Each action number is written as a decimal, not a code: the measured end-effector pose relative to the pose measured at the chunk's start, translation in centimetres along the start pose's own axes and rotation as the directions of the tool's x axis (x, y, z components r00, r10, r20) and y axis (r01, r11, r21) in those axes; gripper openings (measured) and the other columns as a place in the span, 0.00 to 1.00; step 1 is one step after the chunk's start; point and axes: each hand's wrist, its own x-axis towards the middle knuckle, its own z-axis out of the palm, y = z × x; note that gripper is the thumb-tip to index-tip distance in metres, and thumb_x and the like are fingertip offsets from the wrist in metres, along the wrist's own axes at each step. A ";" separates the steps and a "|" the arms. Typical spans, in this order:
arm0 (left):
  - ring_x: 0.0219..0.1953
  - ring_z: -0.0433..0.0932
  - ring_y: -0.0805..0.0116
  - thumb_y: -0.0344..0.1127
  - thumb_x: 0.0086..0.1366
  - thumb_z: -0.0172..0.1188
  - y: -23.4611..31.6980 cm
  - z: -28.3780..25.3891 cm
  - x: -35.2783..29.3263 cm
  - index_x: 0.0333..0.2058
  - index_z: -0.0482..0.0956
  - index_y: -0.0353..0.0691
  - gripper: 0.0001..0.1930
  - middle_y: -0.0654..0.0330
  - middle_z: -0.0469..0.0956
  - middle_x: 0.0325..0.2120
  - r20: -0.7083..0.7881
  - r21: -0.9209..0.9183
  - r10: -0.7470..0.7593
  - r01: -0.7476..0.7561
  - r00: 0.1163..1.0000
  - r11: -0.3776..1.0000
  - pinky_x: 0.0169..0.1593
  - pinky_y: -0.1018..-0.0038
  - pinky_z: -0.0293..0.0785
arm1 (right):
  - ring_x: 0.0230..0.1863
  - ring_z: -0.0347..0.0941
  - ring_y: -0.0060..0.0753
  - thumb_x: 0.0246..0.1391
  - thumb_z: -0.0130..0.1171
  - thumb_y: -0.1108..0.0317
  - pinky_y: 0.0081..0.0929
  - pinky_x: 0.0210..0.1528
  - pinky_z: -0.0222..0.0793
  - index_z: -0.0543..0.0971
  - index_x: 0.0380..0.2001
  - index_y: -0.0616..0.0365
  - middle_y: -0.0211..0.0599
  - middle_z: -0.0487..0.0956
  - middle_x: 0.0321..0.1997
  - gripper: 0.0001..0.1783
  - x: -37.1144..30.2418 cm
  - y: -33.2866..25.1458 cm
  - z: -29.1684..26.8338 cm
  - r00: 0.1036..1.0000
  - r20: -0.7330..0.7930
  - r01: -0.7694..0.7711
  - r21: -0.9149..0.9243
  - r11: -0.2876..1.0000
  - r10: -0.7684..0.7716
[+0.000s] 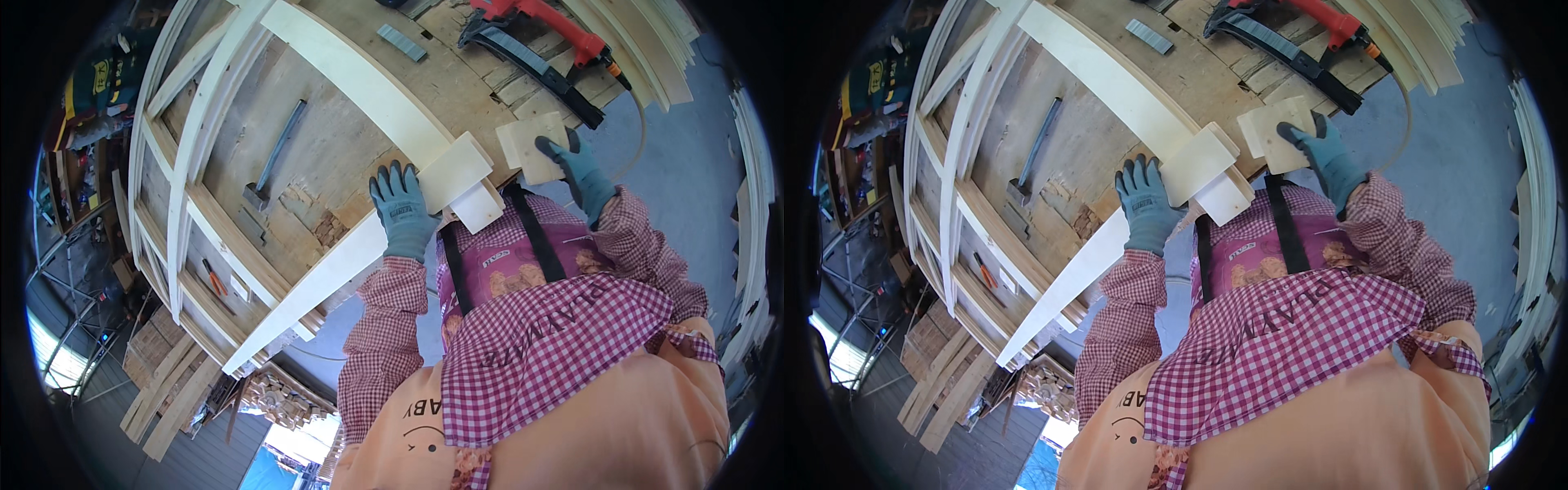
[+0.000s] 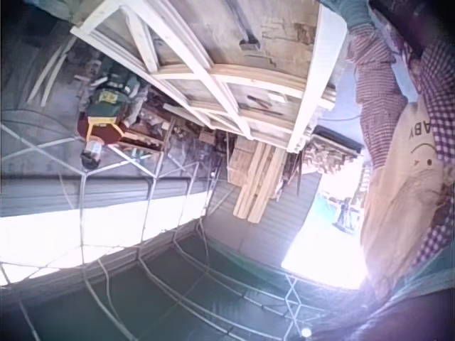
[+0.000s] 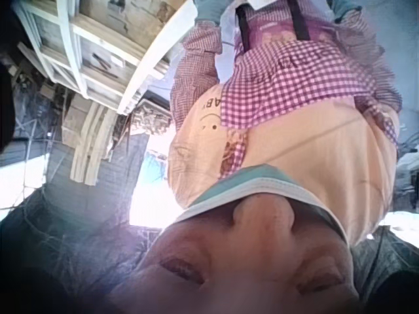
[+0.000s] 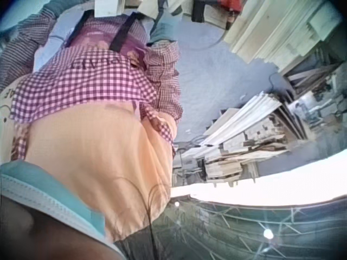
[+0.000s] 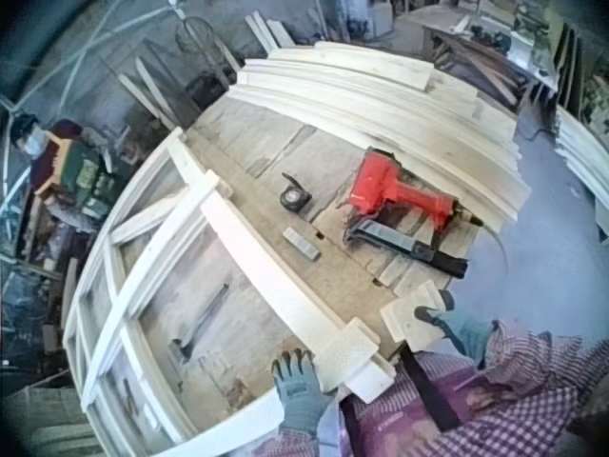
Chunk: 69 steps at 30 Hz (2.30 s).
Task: The person assembles a wooden frame structure on a workbench. They position wooden planks and small blocks, then use a nail gun to fasten the pieces together. The person repeatedly aligns and secures multiple joints to build the frame.
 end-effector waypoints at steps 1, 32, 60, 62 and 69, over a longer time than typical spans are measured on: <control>0.60 0.56 0.45 0.49 0.43 0.67 0.2 0.0 -0.6 0.57 0.60 0.35 0.44 0.49 0.61 0.56 -0.095 -0.013 -0.024 0.023 0.995 1.000 0.63 0.51 0.48 | 0.35 0.76 0.27 0.46 0.68 0.63 0.24 0.35 0.75 0.69 0.48 0.62 0.38 0.78 0.40 0.29 0.4 0.5 0.5 1.000 0.001 -0.001 0.019 1.000 0.001; 0.40 0.74 0.40 0.47 0.64 0.52 9.6 8.0 -3.9 0.49 0.62 0.26 0.28 0.36 0.75 0.36 0.424 -0.777 -0.582 0.609 0.694 0.161 0.41 0.58 0.70 | 0.45 0.74 0.28 0.55 0.57 0.56 0.25 0.44 0.73 0.70 0.49 0.54 0.31 0.77 0.44 0.21 4.3 1.4 0.9 0.879 0.312 -0.467 0.413 0.782 0.360; 0.45 0.70 0.36 0.52 0.64 0.50 9.4 6.1 -3.3 0.49 0.60 0.23 0.32 0.31 0.72 0.40 0.441 -0.705 -0.548 0.652 0.710 0.277 0.47 0.56 0.67 | 0.58 0.59 0.44 0.40 0.65 0.52 0.43 0.58 0.57 0.56 0.63 0.27 0.46 0.58 0.62 0.45 9.6 -6.1 4.4 0.830 0.534 0.420 -0.788 -0.450 -0.159; 0.46 0.70 0.36 0.53 0.63 0.50 9.3 5.6 -3.0 0.49 0.61 0.24 0.32 0.31 0.72 0.40 0.494 -0.643 -0.533 0.701 0.688 0.308 0.47 0.56 0.67 | 0.55 0.64 0.43 0.42 0.63 0.53 0.42 0.54 0.63 0.58 0.63 0.32 0.47 0.62 0.59 0.43 9.9 -5.2 2.7 0.734 0.571 0.485 -0.820 -0.304 -0.367; 0.42 0.73 0.37 0.53 0.63 0.50 9.6 6.6 -3.4 0.49 0.61 0.24 0.32 0.32 0.73 0.37 0.437 -0.643 -0.559 0.679 0.705 0.354 0.45 0.56 0.69 | 0.52 0.71 0.49 0.52 0.54 0.51 0.34 0.45 0.75 0.54 0.62 0.57 0.51 0.68 0.55 0.39 4.0 -8.2 -0.6 0.778 0.592 -0.269 0.008 0.963 0.212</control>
